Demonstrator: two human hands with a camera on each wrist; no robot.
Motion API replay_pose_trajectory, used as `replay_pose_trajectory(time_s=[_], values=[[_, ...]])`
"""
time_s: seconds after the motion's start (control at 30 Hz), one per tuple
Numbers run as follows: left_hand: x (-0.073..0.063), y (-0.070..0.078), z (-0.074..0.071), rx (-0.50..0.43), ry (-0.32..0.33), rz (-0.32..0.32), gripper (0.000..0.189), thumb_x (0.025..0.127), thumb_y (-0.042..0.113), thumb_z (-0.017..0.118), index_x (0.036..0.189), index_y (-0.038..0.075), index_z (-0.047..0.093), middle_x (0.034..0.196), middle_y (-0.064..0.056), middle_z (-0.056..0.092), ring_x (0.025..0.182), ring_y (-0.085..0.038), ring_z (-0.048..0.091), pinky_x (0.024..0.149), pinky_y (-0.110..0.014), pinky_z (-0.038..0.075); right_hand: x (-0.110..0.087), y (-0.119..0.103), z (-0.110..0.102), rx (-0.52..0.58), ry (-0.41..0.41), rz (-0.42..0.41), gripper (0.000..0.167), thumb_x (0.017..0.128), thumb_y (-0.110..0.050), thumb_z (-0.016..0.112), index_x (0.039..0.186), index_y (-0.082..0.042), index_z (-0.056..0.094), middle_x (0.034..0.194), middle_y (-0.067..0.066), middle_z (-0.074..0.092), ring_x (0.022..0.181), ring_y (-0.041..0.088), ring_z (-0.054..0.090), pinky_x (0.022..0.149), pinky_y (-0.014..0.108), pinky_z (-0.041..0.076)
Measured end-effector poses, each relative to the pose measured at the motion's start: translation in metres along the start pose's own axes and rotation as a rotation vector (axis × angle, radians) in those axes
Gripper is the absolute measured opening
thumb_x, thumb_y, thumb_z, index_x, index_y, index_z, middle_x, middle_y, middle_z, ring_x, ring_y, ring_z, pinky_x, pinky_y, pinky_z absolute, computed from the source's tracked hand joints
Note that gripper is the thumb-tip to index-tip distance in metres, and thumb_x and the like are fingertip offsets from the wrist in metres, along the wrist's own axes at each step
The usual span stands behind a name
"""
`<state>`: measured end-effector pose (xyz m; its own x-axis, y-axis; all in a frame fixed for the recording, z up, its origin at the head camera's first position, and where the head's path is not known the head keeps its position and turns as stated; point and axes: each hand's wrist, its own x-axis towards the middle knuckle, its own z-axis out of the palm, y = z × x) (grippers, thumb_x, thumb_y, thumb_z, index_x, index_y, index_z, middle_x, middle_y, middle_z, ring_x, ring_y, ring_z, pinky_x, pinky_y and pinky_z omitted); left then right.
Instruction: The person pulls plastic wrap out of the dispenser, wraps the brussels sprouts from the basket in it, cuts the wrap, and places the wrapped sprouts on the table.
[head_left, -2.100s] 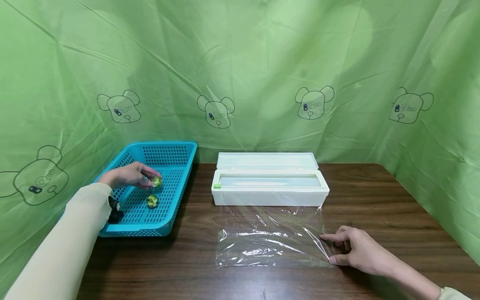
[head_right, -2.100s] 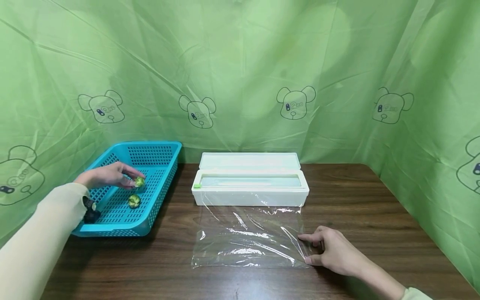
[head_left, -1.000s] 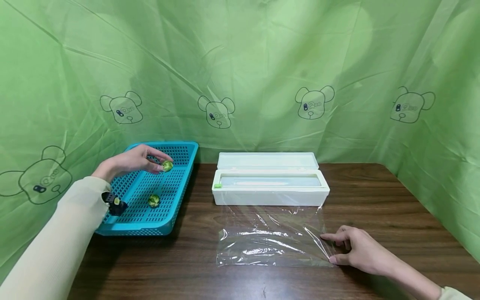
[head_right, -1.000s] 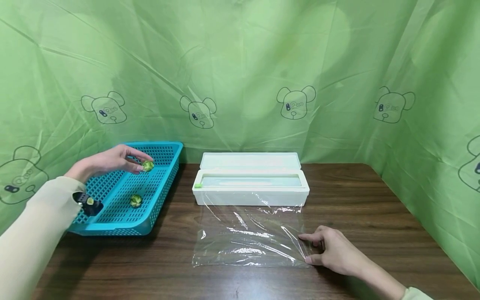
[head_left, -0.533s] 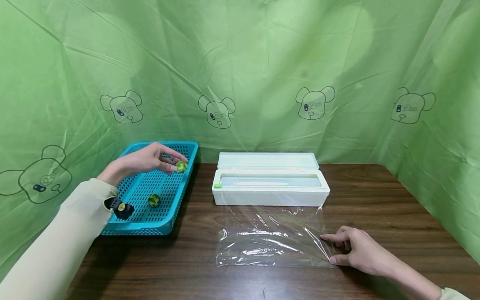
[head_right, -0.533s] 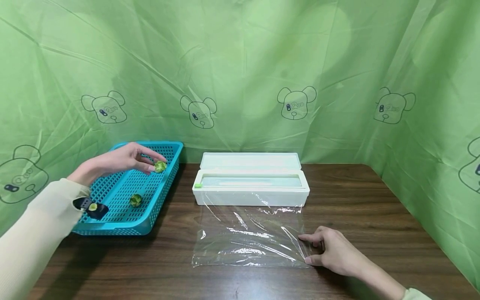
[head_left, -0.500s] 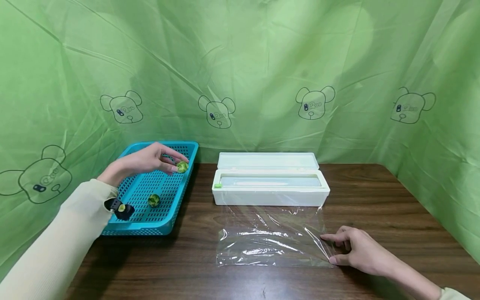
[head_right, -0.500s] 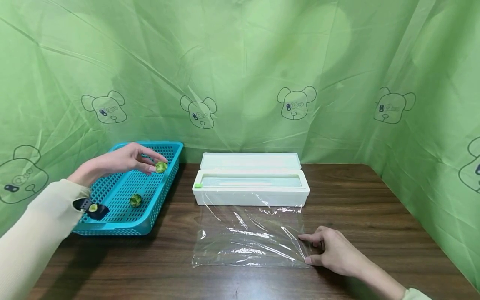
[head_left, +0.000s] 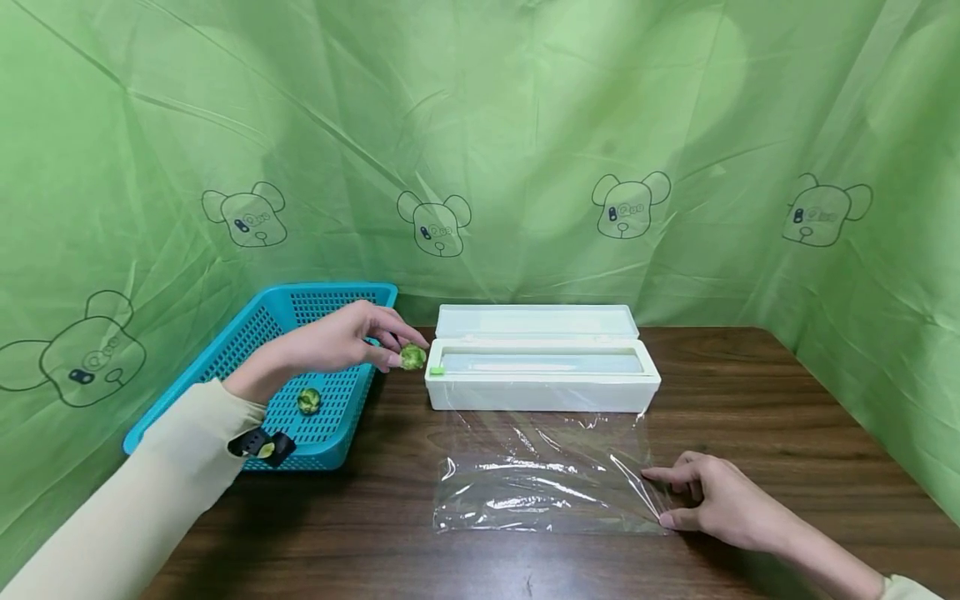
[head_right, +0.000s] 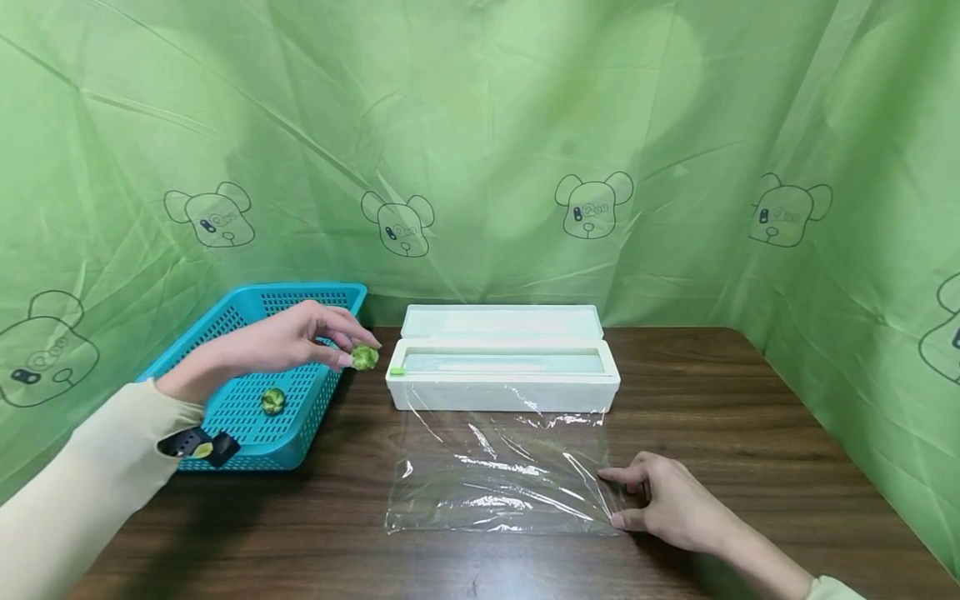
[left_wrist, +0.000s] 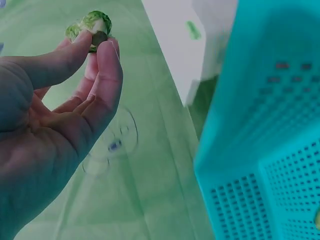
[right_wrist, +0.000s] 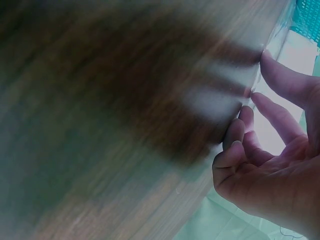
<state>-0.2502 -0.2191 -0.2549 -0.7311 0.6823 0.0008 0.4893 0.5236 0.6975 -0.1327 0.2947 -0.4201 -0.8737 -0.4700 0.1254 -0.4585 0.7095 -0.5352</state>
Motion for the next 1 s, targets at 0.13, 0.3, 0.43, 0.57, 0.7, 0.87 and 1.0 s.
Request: replay_pose_trajectory(time_s=[0.13,0.3,0.43,0.57,0.7,0.87,1.0], values=[[0.006,0.011,0.016,0.016,-0.029,0.063,0.035,0.096,-0.008,0.07,0.13,0.002,0.073,0.123,-0.012,0.067,0.099,-0.024,0.069,0.081,-0.036,0.061,-0.001,0.002,0.001,0.009,0.007,-0.011,0.058,0.079,-0.028,0.093,0.128,-0.003,0.075,0.087,-0.012,0.051,0.072,0.001,0.042,0.06,0.024,0.038],[0.012,0.026,0.038,0.07,-0.052,0.126,0.034,0.095,-0.006,0.073,0.126,0.008,0.076,0.117,-0.003,0.068,0.103,-0.02,0.068,0.085,-0.036,0.059,-0.001,0.002,0.0,0.007,0.008,-0.01,0.058,0.079,-0.028,0.093,0.128,-0.003,0.075,0.088,-0.012,0.051,0.072,0.001,0.042,0.06,0.024,0.038],[0.017,0.036,0.057,0.091,-0.068,0.171,0.035,0.094,-0.005,0.074,0.125,0.011,0.077,0.115,0.002,0.069,0.1,-0.016,0.067,0.086,-0.036,0.058,-0.001,0.002,-0.001,0.001,0.006,-0.01,0.058,0.079,-0.028,0.093,0.128,-0.003,0.075,0.087,-0.012,0.051,0.072,0.001,0.042,0.06,0.024,0.037],[0.022,0.042,0.075,0.073,-0.091,0.185,0.035,0.094,-0.005,0.075,0.125,0.013,0.078,0.112,0.004,0.067,0.099,-0.014,0.066,0.09,-0.033,0.057,0.0,0.001,-0.001,-0.013,0.002,-0.003,0.058,0.078,-0.03,0.094,0.127,-0.005,0.076,0.086,-0.012,0.05,0.072,0.002,0.042,0.06,0.025,0.037],[0.029,0.044,0.095,0.041,-0.125,0.173,0.036,0.093,-0.004,0.076,0.124,0.015,0.079,0.106,0.006,0.066,0.099,-0.015,0.065,0.09,-0.033,0.057,0.0,0.0,-0.002,-0.019,0.002,0.007,0.057,0.077,-0.03,0.094,0.126,-0.006,0.077,0.085,-0.012,0.049,0.071,0.002,0.041,0.06,0.025,0.036],[0.038,0.045,0.121,-0.026,-0.186,0.141,0.037,0.091,-0.008,0.076,0.123,0.011,0.078,0.105,0.005,0.065,0.098,-0.009,0.066,0.09,-0.027,0.056,0.001,0.0,-0.001,-0.019,0.016,-0.01,0.057,0.077,-0.03,0.095,0.126,-0.007,0.077,0.085,-0.013,0.05,0.071,0.002,0.041,0.06,0.024,0.036],[0.047,0.043,0.139,-0.017,-0.223,0.157,0.037,0.09,-0.008,0.076,0.123,0.008,0.077,0.109,0.004,0.066,0.097,-0.004,0.065,0.089,-0.022,0.055,0.001,0.001,-0.001,-0.017,0.018,-0.013,0.057,0.077,-0.031,0.095,0.126,-0.007,0.077,0.085,-0.013,0.05,0.071,0.002,0.041,0.06,0.025,0.037]])
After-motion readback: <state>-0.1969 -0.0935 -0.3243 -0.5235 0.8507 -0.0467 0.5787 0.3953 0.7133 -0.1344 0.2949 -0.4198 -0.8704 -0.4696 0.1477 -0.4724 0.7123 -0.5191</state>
